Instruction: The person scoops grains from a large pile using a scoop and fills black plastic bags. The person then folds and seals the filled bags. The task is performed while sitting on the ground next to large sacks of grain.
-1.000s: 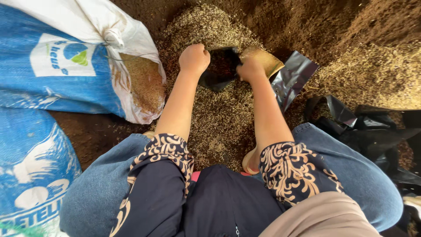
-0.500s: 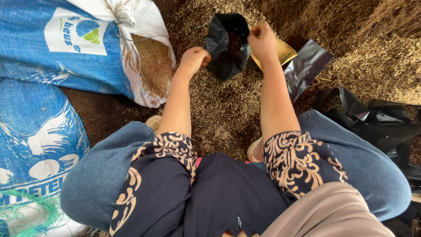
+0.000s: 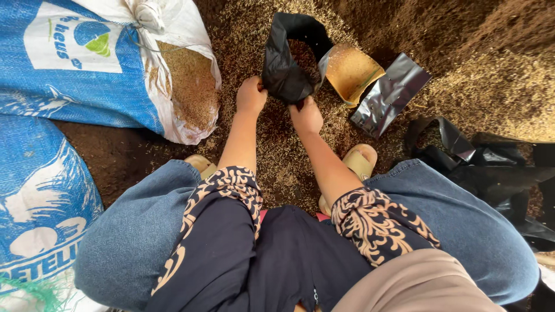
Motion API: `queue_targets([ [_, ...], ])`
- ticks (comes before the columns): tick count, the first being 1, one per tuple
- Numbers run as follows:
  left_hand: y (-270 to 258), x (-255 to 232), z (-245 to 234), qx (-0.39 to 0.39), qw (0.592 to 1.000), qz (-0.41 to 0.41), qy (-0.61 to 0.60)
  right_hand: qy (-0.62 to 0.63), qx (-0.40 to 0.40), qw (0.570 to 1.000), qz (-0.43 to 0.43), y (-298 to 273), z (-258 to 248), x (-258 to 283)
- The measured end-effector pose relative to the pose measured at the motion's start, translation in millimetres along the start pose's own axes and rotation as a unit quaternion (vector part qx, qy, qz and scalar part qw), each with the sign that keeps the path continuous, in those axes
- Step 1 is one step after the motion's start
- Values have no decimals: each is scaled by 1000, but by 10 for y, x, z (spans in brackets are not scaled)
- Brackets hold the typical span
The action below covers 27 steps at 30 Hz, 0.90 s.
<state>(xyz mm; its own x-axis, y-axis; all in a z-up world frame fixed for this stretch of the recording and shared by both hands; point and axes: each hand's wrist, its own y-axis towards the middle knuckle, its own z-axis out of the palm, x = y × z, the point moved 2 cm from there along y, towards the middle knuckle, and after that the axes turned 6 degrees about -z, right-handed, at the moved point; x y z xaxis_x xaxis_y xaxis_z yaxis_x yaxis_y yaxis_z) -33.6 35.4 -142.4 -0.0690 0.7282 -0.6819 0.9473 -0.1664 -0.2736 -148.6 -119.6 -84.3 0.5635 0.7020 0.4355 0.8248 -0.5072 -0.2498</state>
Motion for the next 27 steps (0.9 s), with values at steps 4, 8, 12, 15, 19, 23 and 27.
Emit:
queue_targets([
  [4,-52,-107,26,-2,998,-11,-60,123,-105,986,-47,207,17,-156],
  [8,46,-151,182,6,994,-3,-109,159,-80,984,1,326,-28,-215],
  [12,67,-101,335,21,986,-43,-161,128,-36,991,23,314,-94,-183],
  [15,75,-19,381,27,966,-48,-252,145,-31,989,16,278,-122,-175],
  [19,170,54,470,109,923,-90,-357,260,-11,965,36,248,-108,-179],
  [23,249,43,530,93,943,-113,-298,247,-62,967,-28,258,-162,-196],
  [27,106,-1,445,-15,986,-81,-148,262,-58,962,44,233,-76,-212],
])
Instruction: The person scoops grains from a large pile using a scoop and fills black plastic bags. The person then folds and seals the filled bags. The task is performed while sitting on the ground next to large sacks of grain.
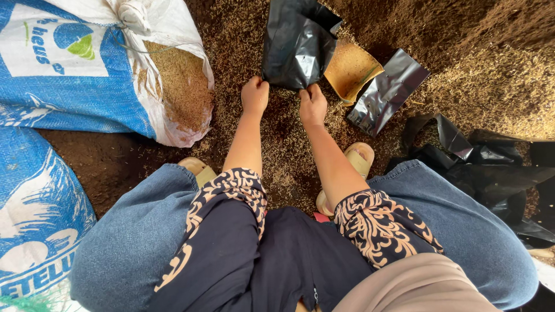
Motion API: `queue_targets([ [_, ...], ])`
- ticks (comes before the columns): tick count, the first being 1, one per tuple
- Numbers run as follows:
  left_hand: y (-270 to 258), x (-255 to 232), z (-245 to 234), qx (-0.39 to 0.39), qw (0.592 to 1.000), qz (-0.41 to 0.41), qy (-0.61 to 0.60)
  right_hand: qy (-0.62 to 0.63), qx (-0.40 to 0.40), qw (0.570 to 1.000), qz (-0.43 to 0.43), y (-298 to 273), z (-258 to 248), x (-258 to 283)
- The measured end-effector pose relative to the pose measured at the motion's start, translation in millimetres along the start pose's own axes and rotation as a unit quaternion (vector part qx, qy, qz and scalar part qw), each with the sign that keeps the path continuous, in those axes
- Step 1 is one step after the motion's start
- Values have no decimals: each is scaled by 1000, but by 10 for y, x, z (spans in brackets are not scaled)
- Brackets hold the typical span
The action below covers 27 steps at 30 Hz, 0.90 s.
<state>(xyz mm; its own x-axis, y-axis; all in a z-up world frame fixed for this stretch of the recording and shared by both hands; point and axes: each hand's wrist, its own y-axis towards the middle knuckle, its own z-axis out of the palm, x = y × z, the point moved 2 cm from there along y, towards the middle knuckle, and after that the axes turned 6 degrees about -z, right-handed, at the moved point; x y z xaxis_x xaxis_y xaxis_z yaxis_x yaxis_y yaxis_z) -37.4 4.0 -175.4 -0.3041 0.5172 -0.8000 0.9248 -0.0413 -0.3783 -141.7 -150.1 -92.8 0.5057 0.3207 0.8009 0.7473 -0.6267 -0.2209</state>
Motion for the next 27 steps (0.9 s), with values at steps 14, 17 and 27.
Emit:
queue_targets([
  [14,-280,-163,-46,-42,999,-21,25,58,-74,996,3,-77,104,8],
  [17,-389,-211,-108,-34,998,15,44,78,-78,993,32,-106,162,-70],
  [27,-276,-223,-31,-81,987,70,121,-34,-114,993,15,-180,260,-197],
])
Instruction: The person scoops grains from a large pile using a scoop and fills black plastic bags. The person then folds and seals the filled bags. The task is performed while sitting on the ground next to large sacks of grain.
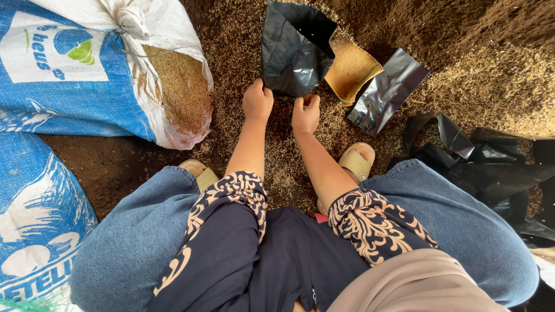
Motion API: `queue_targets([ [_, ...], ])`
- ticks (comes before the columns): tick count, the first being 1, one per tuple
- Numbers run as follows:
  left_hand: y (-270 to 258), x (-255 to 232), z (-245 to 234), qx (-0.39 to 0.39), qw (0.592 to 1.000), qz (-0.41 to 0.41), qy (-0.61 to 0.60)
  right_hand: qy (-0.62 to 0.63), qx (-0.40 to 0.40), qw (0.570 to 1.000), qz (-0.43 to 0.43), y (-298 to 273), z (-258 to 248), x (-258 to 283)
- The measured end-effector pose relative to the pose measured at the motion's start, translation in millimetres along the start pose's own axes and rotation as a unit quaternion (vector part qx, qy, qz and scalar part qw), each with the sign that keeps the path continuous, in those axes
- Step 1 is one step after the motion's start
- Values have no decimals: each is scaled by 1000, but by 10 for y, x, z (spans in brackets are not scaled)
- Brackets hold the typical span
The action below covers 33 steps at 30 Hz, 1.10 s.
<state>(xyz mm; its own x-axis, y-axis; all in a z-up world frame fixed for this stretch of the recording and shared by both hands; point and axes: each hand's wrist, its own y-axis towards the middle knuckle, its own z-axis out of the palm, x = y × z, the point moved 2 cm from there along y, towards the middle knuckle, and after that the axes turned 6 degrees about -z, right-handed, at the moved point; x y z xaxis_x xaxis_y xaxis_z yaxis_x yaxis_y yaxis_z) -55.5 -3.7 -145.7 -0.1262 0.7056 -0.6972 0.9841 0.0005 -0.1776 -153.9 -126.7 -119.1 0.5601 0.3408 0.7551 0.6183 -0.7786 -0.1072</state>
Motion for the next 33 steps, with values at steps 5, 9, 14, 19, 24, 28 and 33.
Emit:
queue_targets([
  [5,3,48,30,-8,999,29,20,-11,31,999,33,41,-4,13],
  [9,15,102,40,-1,999,39,12,-21,49,998,38,91,51,-23],
  [14,152,236,87,66,994,-82,-14,-22,111,993,25,156,59,-76],
  [19,328,57,-331,41,999,-24,-9,65,11,996,56,471,-344,22],
  [24,259,-823,-980,83,972,164,-148,230,-88,938,-245,947,-796,610],
  [28,51,-1374,-1147,222,945,192,146,205,158,909,-327,1222,-662,1085],
  [33,-49,-1430,-1337,258,932,175,184,-102,466,845,-241,1387,7,1129],
])
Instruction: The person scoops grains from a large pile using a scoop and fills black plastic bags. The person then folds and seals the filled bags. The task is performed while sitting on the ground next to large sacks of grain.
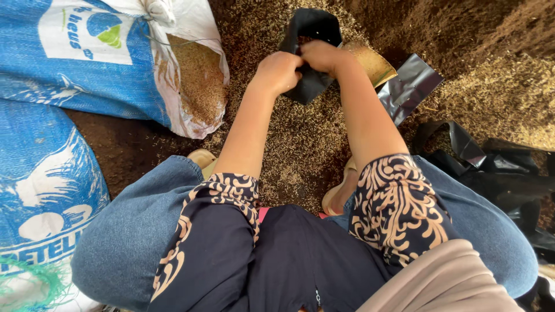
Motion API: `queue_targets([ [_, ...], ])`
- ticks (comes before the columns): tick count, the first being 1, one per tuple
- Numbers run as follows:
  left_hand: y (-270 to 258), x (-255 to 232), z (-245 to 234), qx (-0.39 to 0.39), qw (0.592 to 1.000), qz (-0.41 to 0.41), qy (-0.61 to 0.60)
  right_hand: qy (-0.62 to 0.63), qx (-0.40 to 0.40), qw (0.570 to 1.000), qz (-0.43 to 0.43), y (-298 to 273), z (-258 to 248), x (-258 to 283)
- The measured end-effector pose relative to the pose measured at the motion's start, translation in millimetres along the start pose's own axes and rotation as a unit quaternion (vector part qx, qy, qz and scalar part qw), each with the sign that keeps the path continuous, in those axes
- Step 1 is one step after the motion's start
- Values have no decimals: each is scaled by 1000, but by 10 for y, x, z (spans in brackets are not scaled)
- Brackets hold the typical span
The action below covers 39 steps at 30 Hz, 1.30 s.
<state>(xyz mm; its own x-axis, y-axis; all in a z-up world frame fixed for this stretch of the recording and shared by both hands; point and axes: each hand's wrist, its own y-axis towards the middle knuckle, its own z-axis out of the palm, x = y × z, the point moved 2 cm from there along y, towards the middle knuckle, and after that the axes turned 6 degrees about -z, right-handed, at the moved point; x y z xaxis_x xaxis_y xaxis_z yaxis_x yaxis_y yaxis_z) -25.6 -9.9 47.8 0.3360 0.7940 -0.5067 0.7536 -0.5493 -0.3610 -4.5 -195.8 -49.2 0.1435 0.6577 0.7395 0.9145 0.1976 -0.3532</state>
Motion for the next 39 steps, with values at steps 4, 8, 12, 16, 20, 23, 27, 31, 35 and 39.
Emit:
queue_targets([
  [4,-77,84,32,-34,998,37,-27,83,117,973,178,248,325,-354],
  [8,-44,193,114,-65,993,86,-53,-12,171,966,192,524,494,-684],
  [12,-12,230,192,-101,981,149,-72,71,176,974,126,567,705,-970],
  [16,-6,227,185,-21,994,82,-67,83,179,968,155,489,861,-1049],
  [20,-18,86,124,35,998,28,-53,102,168,968,156,361,684,-884],
  [23,-92,34,145,57,997,-6,-42,99,171,968,152,200,593,-667],
  [27,-142,24,138,10,998,28,-52,-69,195,964,168,26,362,-473],
  [31,-100,75,207,18,999,41,-25,-75,108,962,237,-41,599,-591],
  [35,-88,85,234,77,997,5,-5,-23,102,952,289,-16,919,-781],
  [39,-123,13,-30,66,989,5,-133,-157,175,967,95,-12,615,-406],
])
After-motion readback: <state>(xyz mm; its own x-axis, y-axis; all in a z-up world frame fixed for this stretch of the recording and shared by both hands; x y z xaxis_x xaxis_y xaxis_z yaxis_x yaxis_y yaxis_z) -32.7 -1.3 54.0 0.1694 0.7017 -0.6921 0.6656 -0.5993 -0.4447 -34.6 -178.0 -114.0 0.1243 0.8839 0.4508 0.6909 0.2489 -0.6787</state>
